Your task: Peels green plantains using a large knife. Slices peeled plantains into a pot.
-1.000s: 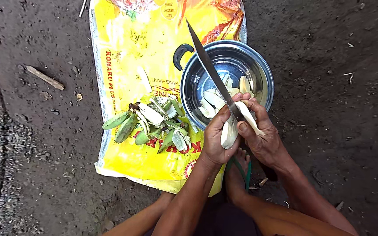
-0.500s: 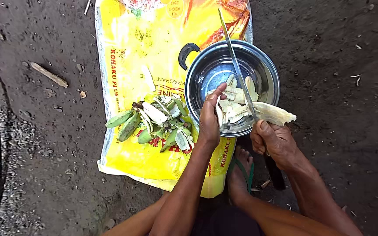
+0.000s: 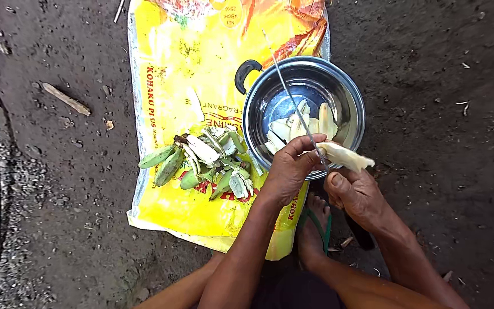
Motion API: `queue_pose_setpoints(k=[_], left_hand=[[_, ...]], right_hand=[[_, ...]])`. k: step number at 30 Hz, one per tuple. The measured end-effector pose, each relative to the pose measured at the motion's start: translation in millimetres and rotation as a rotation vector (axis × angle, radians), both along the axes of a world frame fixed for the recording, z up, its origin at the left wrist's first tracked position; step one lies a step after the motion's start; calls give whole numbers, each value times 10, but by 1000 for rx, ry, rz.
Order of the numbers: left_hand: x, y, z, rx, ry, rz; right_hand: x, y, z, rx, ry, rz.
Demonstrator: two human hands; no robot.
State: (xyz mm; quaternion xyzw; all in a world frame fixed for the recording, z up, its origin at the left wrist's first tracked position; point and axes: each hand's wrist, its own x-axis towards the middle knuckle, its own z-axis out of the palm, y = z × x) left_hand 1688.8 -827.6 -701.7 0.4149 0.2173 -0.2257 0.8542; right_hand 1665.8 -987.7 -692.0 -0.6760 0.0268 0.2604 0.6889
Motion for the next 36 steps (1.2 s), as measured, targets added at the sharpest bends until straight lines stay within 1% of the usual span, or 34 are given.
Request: queue_pose_setpoints(k=[2,4,6,8,9,11,14,16,19,21,24,29,33,36], left_hand=[[-4,2,-9,-15,15,43],[1,44,-30,-78,28,87],[1,88,-61,-150,32,95],[-4,101,-61,-165,34,61],[-9,101,-51,-137,19,17],[-5,94,0,10,-73,-146],[11,51,132,246,-237,-350],[11,27,146,333,-301,-398],[-10,11,129,348,-256,-360],[-19,-1,115,302,-198,-296],[-21,-9,79,258,-179,-182],[19,71,84,375,-235,-114],[42,103,82,215,-233,-22],[50,90,70,136,-230,82]], right_hand=[[-26,-5,-3,25,-12,5],[-22,-43,3,72,-11,34],[-12,-100,4,167,16,24],[3,-151,-7,296,70,4],[13,-169,-11,343,87,-2],[32,-180,-9,370,103,-19],[31,-165,5,249,81,-20],[22,-145,2,175,54,2],[7,-135,12,218,43,-8],[5,-139,25,271,28,-8],[-12,-143,29,264,-9,-3],[-67,-90,-3,216,-31,-13],[-111,-21,-30,192,-73,-6],[-134,34,-53,125,-163,26]])
